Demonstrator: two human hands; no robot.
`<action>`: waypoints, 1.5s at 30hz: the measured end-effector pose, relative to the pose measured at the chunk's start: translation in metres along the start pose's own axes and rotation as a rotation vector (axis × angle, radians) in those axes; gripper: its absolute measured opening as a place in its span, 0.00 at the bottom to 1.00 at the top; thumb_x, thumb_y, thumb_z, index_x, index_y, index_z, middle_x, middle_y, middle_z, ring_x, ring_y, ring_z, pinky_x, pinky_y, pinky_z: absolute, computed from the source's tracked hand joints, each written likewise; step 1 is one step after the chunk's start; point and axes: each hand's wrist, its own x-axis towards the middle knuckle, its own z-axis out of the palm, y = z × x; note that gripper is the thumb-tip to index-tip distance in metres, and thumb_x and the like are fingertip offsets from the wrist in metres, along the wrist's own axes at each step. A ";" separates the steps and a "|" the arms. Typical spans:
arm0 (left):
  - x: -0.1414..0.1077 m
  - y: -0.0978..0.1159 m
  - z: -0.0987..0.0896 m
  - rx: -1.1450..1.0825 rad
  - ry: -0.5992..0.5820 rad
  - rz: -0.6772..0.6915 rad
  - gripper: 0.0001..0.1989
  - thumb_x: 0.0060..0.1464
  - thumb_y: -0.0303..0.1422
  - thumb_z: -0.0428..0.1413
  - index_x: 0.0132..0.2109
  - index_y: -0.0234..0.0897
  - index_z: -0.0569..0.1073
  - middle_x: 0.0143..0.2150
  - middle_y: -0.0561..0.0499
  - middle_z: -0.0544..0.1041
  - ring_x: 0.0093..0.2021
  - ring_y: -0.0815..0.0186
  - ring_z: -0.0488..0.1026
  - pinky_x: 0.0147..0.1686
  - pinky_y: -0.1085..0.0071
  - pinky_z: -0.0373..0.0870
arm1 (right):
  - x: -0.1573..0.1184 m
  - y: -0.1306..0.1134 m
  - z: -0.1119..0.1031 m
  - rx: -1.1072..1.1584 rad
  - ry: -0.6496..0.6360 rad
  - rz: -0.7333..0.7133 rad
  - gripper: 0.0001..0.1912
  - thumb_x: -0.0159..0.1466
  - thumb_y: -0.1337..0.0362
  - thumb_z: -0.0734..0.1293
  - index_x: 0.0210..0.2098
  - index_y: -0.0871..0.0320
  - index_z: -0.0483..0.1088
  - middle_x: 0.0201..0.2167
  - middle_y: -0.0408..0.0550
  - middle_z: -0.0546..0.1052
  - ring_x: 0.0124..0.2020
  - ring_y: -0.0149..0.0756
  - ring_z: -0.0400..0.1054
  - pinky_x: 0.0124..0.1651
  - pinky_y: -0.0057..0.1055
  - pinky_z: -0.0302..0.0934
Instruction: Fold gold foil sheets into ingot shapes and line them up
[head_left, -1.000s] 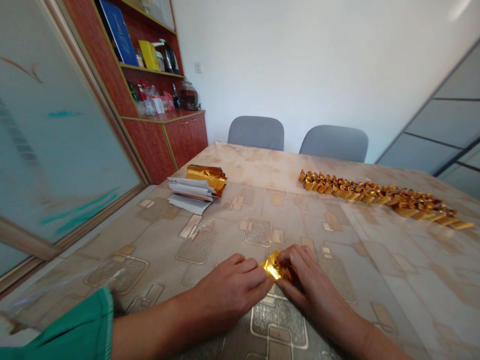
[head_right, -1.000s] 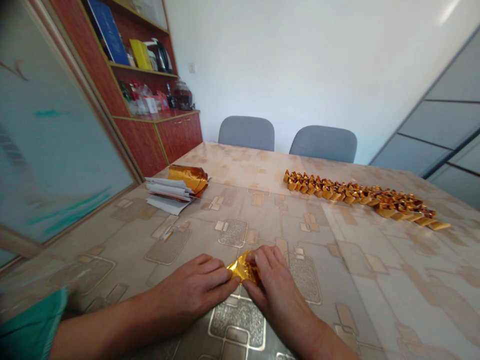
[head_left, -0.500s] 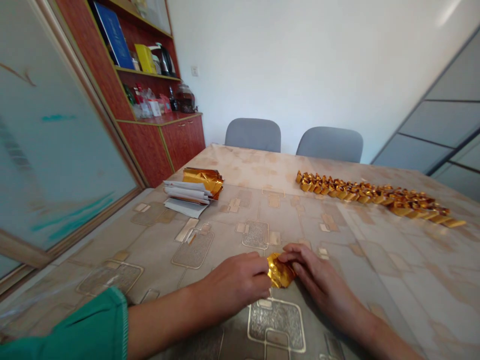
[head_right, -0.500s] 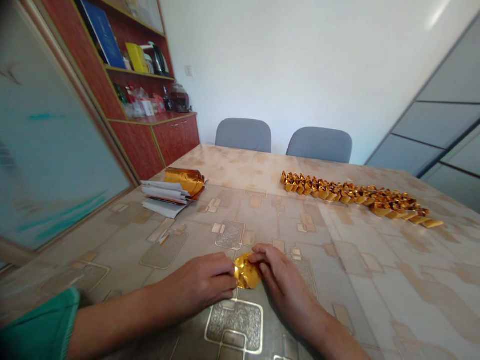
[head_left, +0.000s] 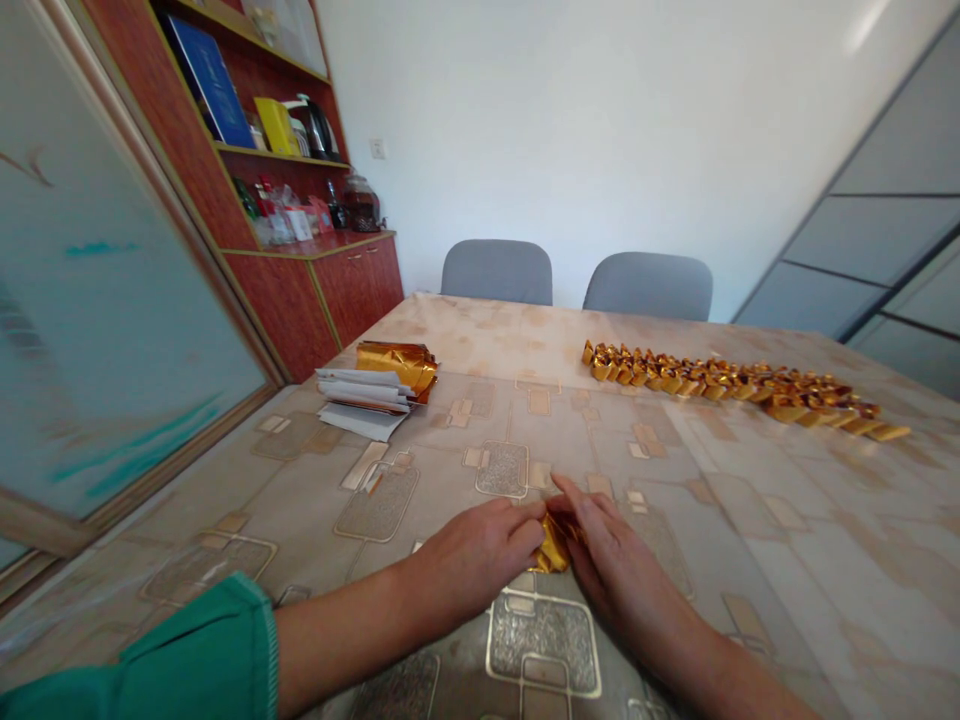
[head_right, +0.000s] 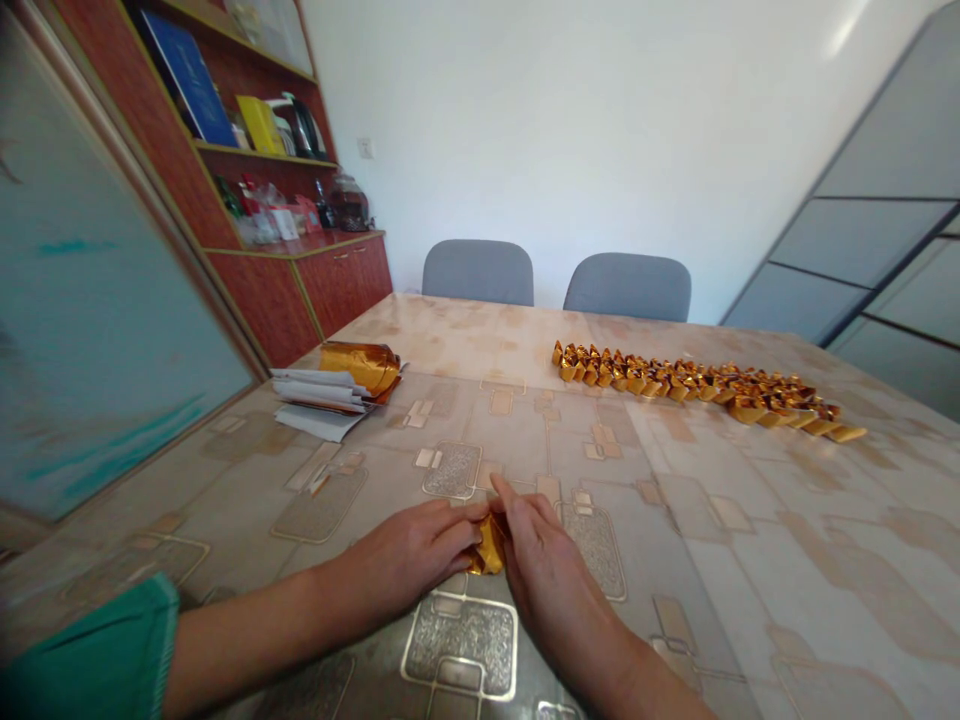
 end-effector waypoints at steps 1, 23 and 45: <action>0.000 0.001 0.000 0.006 -0.014 -0.020 0.08 0.64 0.26 0.48 0.41 0.33 0.73 0.47 0.45 0.78 0.40 0.62 0.75 0.40 0.67 0.74 | 0.000 0.002 0.002 -0.048 0.001 -0.016 0.32 0.67 0.76 0.56 0.68 0.56 0.45 0.47 0.54 0.77 0.47 0.44 0.70 0.50 0.48 0.69; 0.000 -0.004 -0.004 -0.185 -0.006 -0.065 0.09 0.64 0.30 0.53 0.50 0.35 0.71 0.52 0.44 0.77 0.49 0.61 0.75 0.48 0.65 0.74 | -0.020 -0.035 -0.035 -0.165 -0.181 -0.230 0.16 0.66 0.71 0.63 0.51 0.54 0.71 0.43 0.49 0.78 0.46 0.43 0.71 0.55 0.43 0.67; -0.002 -0.004 0.001 -0.127 0.058 -0.038 0.06 0.61 0.27 0.55 0.46 0.35 0.72 0.54 0.46 0.76 0.52 0.61 0.75 0.51 0.63 0.73 | 0.033 -0.001 -0.041 -0.105 -0.115 0.097 0.06 0.65 0.70 0.67 0.32 0.56 0.73 0.31 0.47 0.75 0.37 0.40 0.69 0.39 0.35 0.62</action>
